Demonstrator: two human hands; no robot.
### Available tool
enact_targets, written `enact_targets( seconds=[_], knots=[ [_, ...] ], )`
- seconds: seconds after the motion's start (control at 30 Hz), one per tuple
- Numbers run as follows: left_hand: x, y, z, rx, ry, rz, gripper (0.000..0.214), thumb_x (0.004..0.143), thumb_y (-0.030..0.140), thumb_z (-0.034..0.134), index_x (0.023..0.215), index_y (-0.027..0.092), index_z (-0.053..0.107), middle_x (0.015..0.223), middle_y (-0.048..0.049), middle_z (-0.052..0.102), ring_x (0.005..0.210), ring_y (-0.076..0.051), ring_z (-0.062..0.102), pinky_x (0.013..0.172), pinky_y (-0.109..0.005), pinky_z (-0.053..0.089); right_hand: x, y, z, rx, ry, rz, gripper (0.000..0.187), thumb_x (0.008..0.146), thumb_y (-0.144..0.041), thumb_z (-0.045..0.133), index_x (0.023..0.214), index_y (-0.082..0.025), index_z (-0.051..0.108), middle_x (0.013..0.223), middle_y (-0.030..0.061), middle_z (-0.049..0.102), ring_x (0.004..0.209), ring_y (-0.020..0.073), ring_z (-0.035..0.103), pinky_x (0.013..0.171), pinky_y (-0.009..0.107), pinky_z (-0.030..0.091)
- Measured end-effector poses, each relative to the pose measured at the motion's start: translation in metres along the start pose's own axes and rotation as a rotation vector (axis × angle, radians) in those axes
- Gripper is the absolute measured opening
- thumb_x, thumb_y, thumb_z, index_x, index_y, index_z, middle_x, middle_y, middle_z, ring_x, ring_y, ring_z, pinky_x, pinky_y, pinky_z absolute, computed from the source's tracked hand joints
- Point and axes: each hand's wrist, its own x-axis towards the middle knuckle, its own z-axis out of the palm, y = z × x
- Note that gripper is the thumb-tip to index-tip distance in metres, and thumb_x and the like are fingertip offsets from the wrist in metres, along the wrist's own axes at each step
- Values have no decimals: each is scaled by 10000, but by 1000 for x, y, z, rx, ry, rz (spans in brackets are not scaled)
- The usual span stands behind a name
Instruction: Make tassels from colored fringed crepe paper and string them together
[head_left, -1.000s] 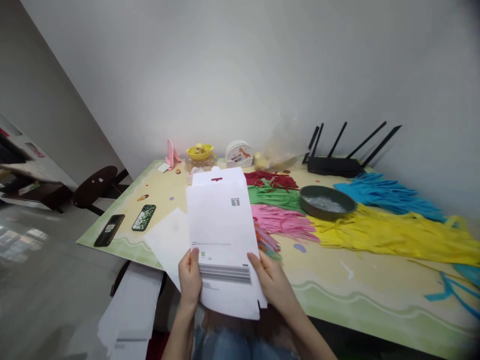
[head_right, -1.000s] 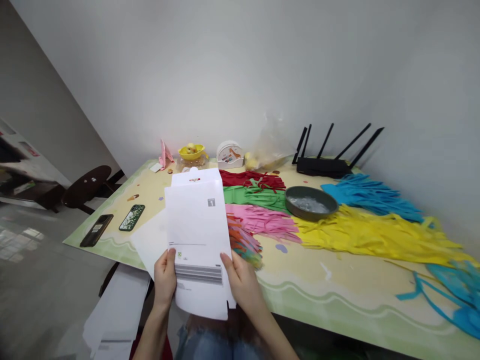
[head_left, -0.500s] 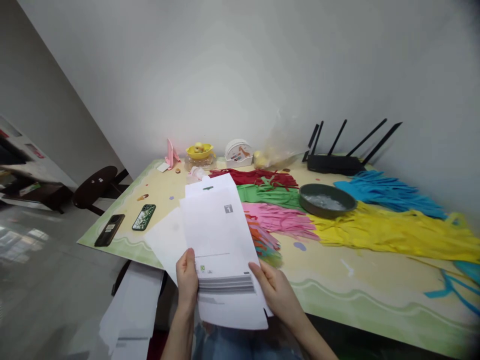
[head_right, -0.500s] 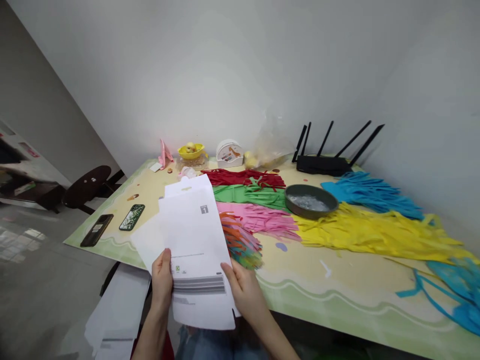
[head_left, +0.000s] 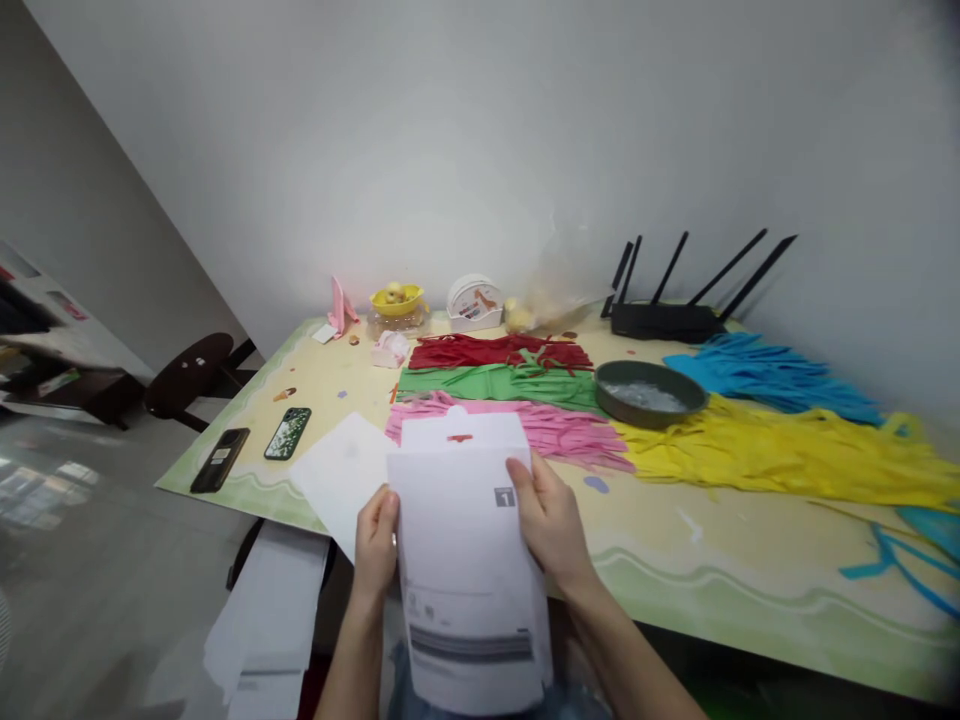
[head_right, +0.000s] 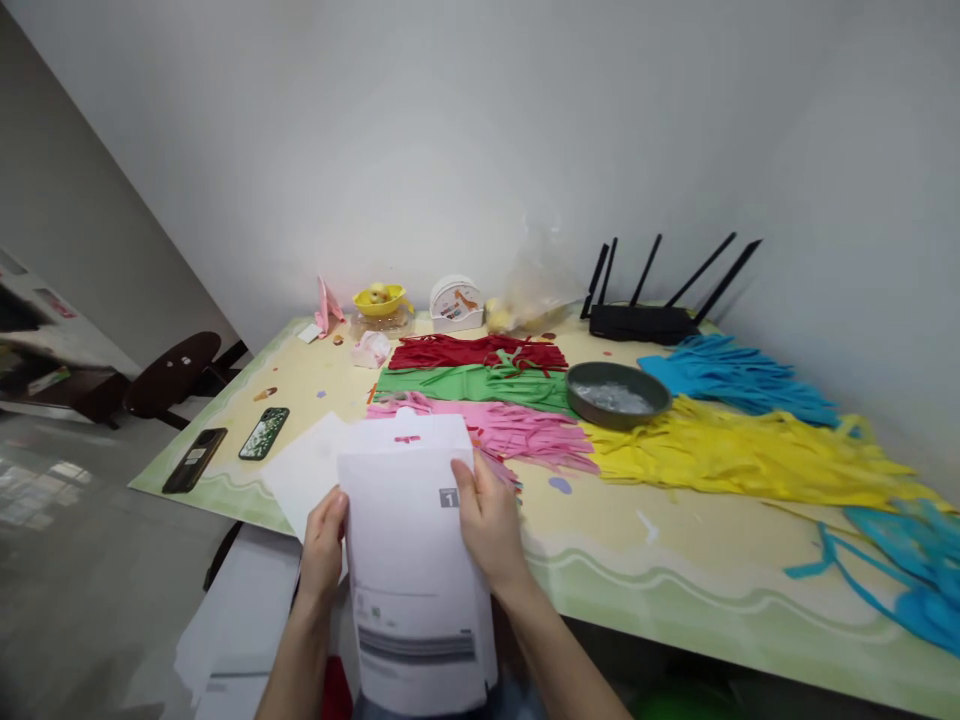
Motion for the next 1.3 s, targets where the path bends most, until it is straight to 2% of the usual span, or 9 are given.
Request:
enact_targets(
  seconds=[0.1, 0.17, 0.27, 0.43, 0.5, 0.57, 0.67, 1.03, 1.3],
  knots=[
    [5, 4, -1, -108, 15, -75, 371, 807, 504, 603, 863, 142, 657, 771, -23, 652, 710, -153, 555, 669, -234, 425, -2, 4, 6, -77, -45, -42, 366, 929, -496, 390, 789, -192, 538, 635, 20, 582, 580, 178, 528, 567, 281, 400],
    [6, 7, 1, -114, 73, -64, 370, 813, 486, 609, 911, 134, 669, 820, -36, 684, 768, -173, 598, 718, -249, 451, -5, 10, 9, 16, -55, -19, 311, 899, -499, 470, 926, -194, 525, 634, -3, 583, 572, 174, 546, 554, 276, 417],
    [3, 9, 9, -75, 137, 12, 397, 860, 471, 559, 1060, 144, 662, 1040, -74, 697, 995, -214, 613, 895, -290, 448, -10, 15, 10, 167, 50, -5, 447, 822, -465, 627, 1129, -213, 422, 781, 12, 648, 690, 188, 626, 635, 295, 486],
    [-10, 16, 20, -104, 130, 38, 551, 870, 434, 569, 1375, 247, 454, 1472, -58, 423, 1362, -195, 368, 1104, -267, 288, -20, 10, 9, 169, 126, 22, 335, 872, -429, 581, 1095, -227, 433, 914, 64, 690, 802, 207, 669, 704, 333, 518],
    [-14, 18, 20, -190, 105, -25, 572, 863, 426, 582, 1385, 266, 411, 1391, -78, 511, 1273, -194, 484, 1055, -289, 362, -24, 8, 9, 192, 119, 34, 309, 897, -428, 543, 1103, -221, 442, 930, 77, 696, 801, 206, 675, 694, 334, 528],
    [-15, 20, 18, -294, 84, -89, 512, 844, 404, 616, 1303, 273, 431, 1146, -64, 662, 1013, -176, 646, 896, -291, 479, -26, 7, 9, 241, 106, 41, 292, 911, -424, 518, 1103, -213, 456, 987, 102, 692, 851, 211, 679, 704, 336, 542],
    [-15, 21, 16, -387, 116, -87, 335, 792, 338, 689, 1039, 251, 481, 824, 21, 687, 699, -111, 646, 669, -201, 490, -27, 4, 10, 313, 164, 22, 305, 895, -407, 548, 1116, -210, 473, 1116, 132, 653, 987, 218, 657, 779, 342, 549],
    [-14, 27, 19, -511, 351, -87, 311, 591, 280, 831, 708, 161, 568, 624, 53, 613, 568, -58, 555, 551, -128, 427, -33, -7, 6, 435, 221, 49, 186, 823, -364, 652, 837, -190, 587, 858, 60, 672, 827, 194, 653, 735, 306, 527],
    [-14, 25, 14, -525, 333, -124, 288, 520, 277, 865, 573, 135, 619, 616, 26, 626, 601, -64, 553, 604, -148, 441, -38, 0, 3, 552, 216, 161, 158, 793, -331, 699, 854, -207, 623, 786, 12, 658, 706, 143, 606, 641, 236, 484]
  ],
)
